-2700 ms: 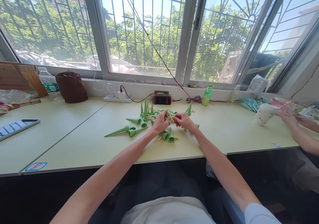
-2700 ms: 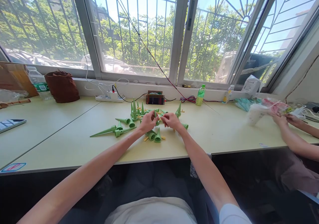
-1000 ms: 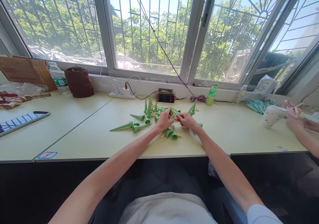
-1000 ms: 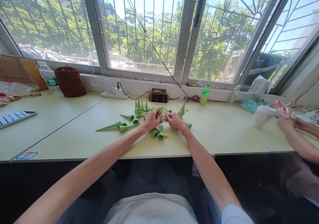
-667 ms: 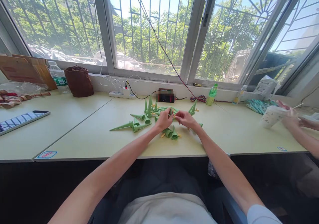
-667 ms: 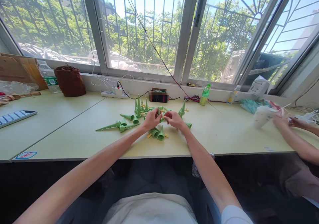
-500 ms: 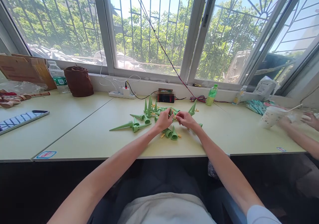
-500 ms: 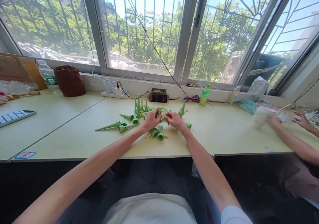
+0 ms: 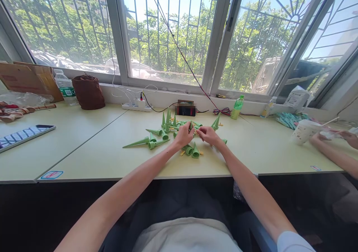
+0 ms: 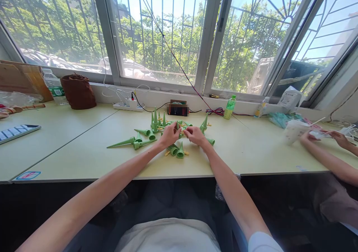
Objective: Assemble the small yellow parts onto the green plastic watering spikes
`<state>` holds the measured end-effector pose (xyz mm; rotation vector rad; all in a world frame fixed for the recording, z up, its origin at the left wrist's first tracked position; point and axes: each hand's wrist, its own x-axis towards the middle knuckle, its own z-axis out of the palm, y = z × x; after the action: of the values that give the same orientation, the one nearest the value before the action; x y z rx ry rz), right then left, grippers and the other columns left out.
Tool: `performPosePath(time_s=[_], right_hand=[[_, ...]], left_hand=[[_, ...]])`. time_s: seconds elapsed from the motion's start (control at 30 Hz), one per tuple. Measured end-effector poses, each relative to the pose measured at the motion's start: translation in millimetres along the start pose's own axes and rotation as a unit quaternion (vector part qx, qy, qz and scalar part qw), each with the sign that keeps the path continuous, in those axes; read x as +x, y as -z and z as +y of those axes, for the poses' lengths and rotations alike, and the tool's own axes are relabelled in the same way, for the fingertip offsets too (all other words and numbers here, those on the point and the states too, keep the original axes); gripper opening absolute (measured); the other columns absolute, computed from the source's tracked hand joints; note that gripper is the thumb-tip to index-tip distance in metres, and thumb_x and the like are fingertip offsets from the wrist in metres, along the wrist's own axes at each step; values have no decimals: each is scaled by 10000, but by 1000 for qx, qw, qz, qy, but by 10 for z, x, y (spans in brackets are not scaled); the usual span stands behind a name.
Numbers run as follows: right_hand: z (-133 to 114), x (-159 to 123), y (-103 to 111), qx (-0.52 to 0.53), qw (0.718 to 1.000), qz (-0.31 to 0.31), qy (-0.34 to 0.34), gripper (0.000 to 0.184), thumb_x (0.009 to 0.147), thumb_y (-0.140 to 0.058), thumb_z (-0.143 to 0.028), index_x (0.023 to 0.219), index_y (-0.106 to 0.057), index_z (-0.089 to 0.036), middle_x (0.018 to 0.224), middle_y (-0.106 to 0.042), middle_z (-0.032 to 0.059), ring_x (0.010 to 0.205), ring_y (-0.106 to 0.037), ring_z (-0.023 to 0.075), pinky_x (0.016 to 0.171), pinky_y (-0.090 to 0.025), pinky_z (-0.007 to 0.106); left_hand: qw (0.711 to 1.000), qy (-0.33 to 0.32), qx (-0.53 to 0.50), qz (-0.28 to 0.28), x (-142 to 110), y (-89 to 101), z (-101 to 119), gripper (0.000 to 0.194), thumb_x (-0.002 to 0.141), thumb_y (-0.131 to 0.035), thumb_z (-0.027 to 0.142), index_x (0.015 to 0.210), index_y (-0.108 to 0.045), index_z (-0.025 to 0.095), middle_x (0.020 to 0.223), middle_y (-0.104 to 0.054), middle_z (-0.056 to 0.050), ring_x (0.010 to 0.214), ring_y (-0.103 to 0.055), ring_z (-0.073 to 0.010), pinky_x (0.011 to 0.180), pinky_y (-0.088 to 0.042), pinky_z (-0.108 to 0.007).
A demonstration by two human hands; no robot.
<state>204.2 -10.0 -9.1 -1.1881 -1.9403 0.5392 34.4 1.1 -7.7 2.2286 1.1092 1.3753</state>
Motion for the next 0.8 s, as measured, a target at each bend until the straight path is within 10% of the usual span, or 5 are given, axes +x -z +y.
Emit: performPosePath(time_s=[0.8], right_hand=[[149, 66, -51, 62, 998, -11, -17, 442, 847, -473, -553, 587, -367, -211, 503, -343, -42, 430, -350, 91, 451, -303, 253]], left_hand=[[995, -101, 25, -1, -30, 32, 37, 167, 871, -497, 241, 715, -504, 184, 708, -535, -9, 579, -432, -110, 584, -359, -245]])
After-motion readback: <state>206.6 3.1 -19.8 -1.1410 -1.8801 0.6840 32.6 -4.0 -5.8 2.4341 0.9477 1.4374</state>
